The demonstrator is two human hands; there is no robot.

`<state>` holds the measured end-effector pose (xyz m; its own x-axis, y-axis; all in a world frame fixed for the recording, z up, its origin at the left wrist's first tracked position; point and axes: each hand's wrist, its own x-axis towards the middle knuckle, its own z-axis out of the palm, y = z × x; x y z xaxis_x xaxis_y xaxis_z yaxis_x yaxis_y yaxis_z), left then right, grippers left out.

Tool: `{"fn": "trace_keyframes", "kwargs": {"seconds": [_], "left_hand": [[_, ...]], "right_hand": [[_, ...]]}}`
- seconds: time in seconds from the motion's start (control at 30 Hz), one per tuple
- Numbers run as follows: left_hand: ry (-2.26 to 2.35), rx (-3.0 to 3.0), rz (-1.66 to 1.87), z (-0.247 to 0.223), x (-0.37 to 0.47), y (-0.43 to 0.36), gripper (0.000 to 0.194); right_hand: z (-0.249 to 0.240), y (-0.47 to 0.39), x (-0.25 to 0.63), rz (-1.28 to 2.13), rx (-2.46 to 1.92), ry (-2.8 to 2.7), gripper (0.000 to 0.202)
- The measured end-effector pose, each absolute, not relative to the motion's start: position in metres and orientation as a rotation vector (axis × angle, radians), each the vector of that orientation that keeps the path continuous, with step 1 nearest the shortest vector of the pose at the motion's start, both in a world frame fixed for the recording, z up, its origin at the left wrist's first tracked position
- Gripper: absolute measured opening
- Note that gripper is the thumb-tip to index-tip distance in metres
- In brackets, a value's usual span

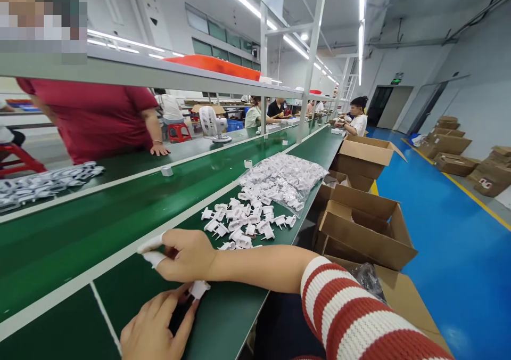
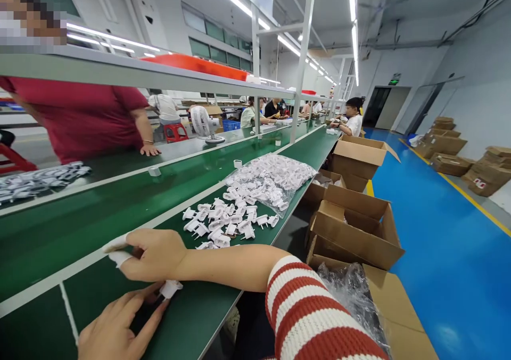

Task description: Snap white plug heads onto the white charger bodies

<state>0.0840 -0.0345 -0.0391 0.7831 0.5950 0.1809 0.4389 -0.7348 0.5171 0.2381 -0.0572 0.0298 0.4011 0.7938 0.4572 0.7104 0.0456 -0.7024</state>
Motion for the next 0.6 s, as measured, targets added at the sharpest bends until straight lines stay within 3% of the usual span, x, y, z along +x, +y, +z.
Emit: {"fn": "trace_keyframes", "kwargs": {"seconds": [0.6], "left_hand": [[0.911, 2.331, 0.422, -0.024, 0.084, -0.047, 0.051]], "right_hand": [[0.005, -0.072, 0.269, 0.459, -1.463, -1.132, 0.024]]}}
